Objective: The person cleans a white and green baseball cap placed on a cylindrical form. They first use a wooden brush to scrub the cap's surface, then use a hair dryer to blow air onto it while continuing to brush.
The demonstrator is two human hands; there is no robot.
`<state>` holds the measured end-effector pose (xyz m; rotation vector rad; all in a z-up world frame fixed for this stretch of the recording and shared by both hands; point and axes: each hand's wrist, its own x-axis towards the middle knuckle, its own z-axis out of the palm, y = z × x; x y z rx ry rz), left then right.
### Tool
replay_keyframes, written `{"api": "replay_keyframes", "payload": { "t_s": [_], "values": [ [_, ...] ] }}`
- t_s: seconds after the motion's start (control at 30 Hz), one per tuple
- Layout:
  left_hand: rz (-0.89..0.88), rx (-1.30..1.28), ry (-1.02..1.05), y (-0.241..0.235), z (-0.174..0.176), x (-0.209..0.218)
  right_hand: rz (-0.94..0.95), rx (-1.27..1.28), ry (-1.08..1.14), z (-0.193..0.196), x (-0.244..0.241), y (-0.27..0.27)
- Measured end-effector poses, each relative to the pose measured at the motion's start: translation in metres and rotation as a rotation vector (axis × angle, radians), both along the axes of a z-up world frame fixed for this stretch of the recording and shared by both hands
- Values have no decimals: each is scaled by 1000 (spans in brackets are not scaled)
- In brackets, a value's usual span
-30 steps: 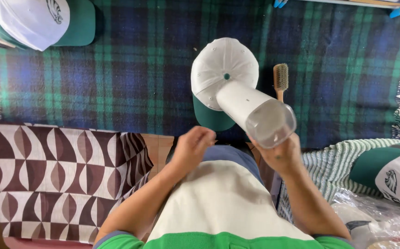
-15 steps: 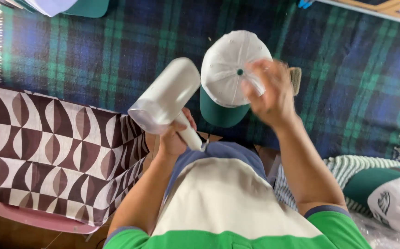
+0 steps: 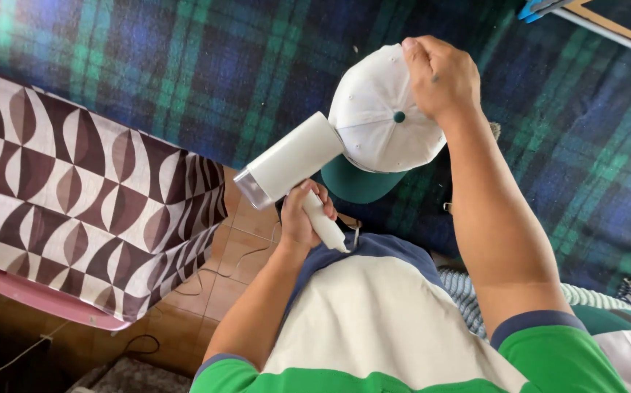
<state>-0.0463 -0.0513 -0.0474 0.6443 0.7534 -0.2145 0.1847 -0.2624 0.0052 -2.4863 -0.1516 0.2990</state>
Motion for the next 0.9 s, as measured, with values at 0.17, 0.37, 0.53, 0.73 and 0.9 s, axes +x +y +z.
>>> {"api": "replay_keyframes", "payload": {
  "t_s": [0.17,0.37,0.53,0.73,0.9],
  "values": [
    [1,-109,-9,-22,3,-35,43,-51,-96,-9,2,-3],
    [101,-86,-24,-23,-7,-11,49,-21,-134,-5,2,-3],
    [93,-93,-47,-22,-9,-9,5,-76,-44,-3,8,0],
    [102,-71,-48,-24,-3,-17,-18,-68,-42,4,7,5],
    [147,-61,8,-4,-11,4,-47,-95,41,-3,-1,2]
  ]
}}
